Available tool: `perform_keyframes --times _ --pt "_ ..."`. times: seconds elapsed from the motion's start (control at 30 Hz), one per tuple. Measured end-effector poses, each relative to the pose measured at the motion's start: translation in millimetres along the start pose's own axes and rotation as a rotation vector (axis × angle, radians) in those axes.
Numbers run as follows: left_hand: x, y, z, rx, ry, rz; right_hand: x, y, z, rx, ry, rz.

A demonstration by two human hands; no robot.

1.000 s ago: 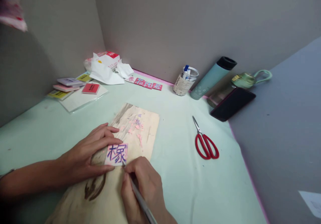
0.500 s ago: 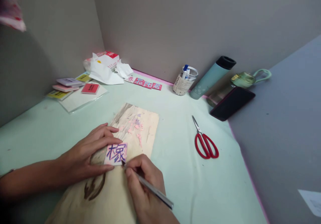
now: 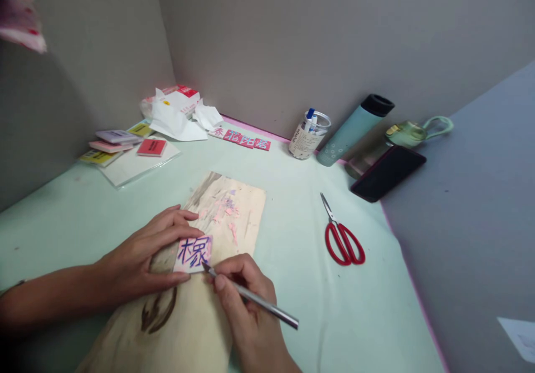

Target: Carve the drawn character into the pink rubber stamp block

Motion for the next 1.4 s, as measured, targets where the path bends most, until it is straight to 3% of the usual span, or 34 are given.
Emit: perform_keyframes --times 0.37,0.6,0.73,0.87,1.1,1.4 --pt "10 -4 -0.7 -0.035 -0.061 -0.119 0 2 -1 -0.031 0.102 -0.022" --pt "3 -1 1.8 0.013 0.012 -0.004 3 5 -6 -0.06 0.182 -0.021" --pt "1 -1 1.8 0.014 0.034 0.008 6 1 -6 -0.1 0.014 -0.062" --pt "1 -1 1.6 0.014 0.04 0.013 17 -5 -3 -0.19 -0.23 -0.21" --pt "2 1 2.4 0.023 0.056 0.004 41 -6 1 -0.181 -0.509 -0.446" --pt "1 0 0.3 0.022 0.047 -0.001 40 -7 -4 -0.197 -0.554 -0.439"
Point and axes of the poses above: each hand's wrist, its own y-axis towards the middle knuckle, its own z-axis out of the palm, x = y × z, the point moved 7 cm from there along y, towards the middle knuckle, and after that the axes turned 15 degrees about -y, right-handed, at the moved point
